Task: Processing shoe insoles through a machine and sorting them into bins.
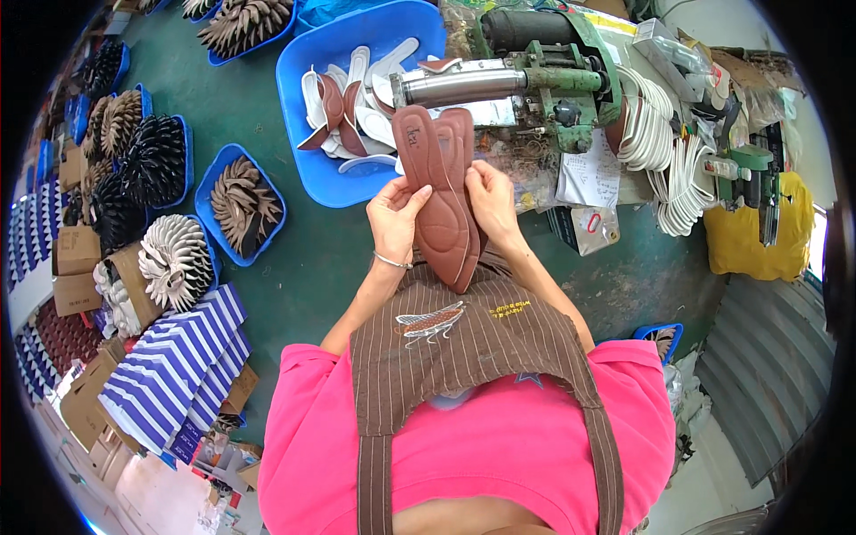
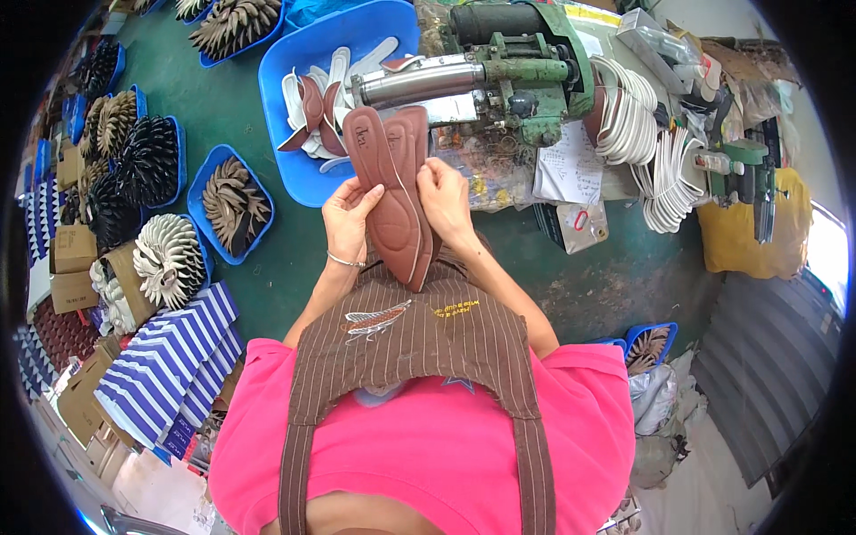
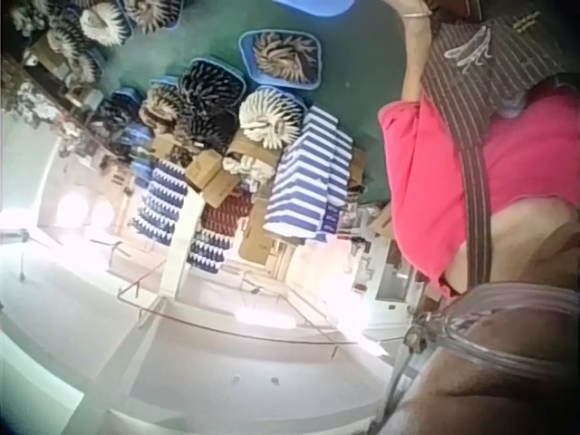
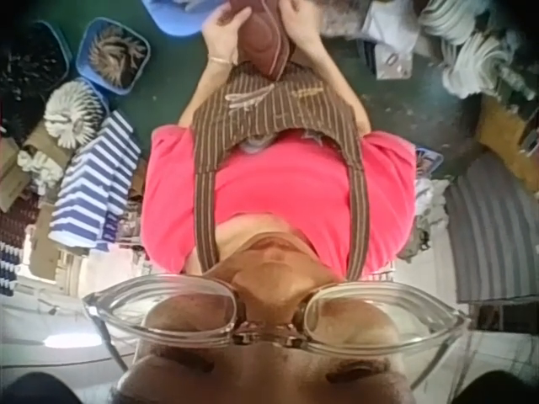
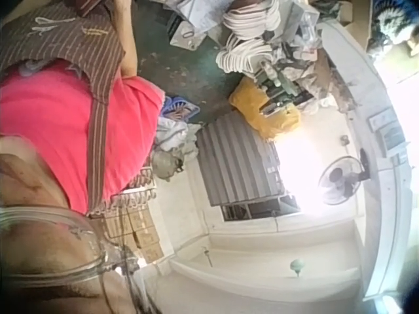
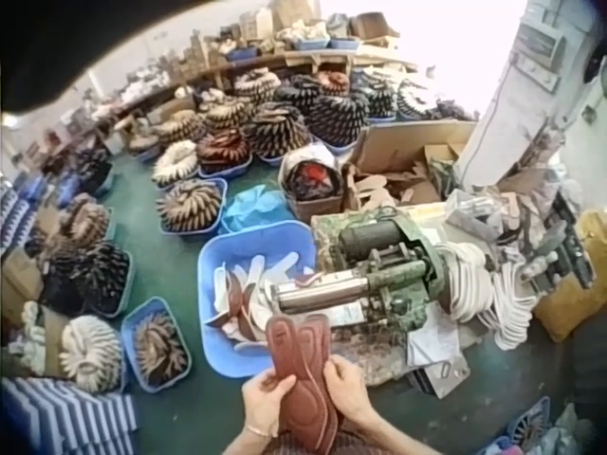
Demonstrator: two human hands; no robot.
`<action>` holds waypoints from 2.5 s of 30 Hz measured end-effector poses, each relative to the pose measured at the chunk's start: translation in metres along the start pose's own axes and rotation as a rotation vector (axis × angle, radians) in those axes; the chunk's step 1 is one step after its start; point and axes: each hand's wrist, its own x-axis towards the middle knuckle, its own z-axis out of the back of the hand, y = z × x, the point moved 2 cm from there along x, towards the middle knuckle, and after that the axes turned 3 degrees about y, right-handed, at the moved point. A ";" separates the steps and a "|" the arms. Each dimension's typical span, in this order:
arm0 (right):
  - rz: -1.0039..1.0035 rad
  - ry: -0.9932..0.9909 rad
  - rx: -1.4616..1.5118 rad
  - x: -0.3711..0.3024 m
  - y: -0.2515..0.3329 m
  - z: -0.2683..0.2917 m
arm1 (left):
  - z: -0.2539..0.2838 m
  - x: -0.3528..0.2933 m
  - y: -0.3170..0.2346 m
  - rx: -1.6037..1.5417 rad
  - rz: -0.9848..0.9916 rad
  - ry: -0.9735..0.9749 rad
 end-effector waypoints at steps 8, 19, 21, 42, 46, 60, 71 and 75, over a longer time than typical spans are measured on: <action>-0.054 0.032 0.208 0.056 -0.015 0.011 | 0.004 0.007 -0.002 -0.060 0.004 -0.084; -0.215 0.079 0.605 0.012 -0.023 0.011 | -0.003 0.012 0.003 -0.180 -0.037 -0.084; -0.137 0.061 0.469 0.035 -0.035 0.022 | -0.001 0.012 -0.003 -0.146 -0.056 -0.072; -0.356 0.619 0.817 -0.028 0.023 0.022 | -0.010 0.001 0.014 -0.121 0.039 -0.029; -0.358 0.634 0.842 -0.031 0.024 0.022 | -0.010 -0.001 0.014 -0.084 0.032 0.008; 0.005 0.576 0.656 -0.045 0.042 0.080 | -0.019 -0.010 0.016 -0.100 0.069 0.330; 0.120 -0.531 0.619 0.048 -0.037 0.355 | 0.070 -0.016 0.052 0.125 0.285 -0.106; 0.167 -0.574 0.471 0.120 -0.087 0.465 | 0.087 -0.032 0.051 0.104 0.275 -0.212</action>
